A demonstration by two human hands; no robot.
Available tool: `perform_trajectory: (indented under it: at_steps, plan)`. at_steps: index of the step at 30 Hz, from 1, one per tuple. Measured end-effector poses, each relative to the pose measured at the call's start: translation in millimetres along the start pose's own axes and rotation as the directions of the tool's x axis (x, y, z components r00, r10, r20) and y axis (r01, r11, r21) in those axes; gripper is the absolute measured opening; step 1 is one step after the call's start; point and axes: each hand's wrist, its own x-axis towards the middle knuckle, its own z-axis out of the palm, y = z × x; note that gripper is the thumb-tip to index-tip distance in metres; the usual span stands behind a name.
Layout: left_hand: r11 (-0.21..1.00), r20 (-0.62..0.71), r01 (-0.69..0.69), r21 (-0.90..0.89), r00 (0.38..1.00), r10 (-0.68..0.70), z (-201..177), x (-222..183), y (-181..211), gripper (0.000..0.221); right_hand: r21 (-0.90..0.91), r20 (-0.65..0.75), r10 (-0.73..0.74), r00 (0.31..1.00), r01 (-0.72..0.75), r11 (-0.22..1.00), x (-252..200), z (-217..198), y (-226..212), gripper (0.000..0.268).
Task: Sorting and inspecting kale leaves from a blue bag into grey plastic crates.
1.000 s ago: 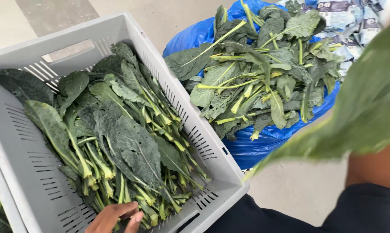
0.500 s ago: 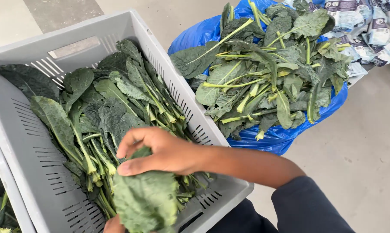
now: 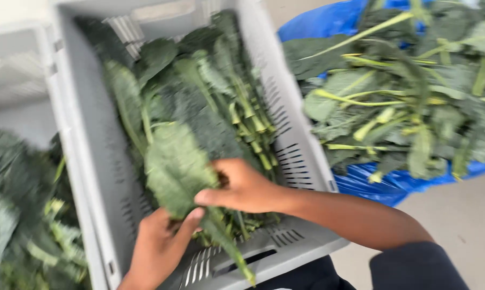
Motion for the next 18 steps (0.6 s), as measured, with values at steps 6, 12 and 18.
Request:
perform_trajectory:
  at_steps: [6, 12, 18]
  plan:
    - [0.99, 0.091, 0.071, -0.122, 0.994, -0.06, -6, 7, 12, 0.014, -0.065, -0.063, -0.06, 0.996, 0.056, 0.996, 5, -3, -1, 0.024]
    - [0.969, 0.132, 0.002, -0.247, 0.991, 0.031, -9, 11, 9, 0.014, 0.084, -0.215, -0.01, 0.977, 0.029, 0.996, 9, -1, -6, 0.032]
    - [0.952, 0.074, -0.071, -0.297, 0.992, 0.097, -11, 9, 19, 0.013, 0.049, -0.183, 0.013, 0.983, -0.004, 0.999, 6, 1, 8, 0.026]
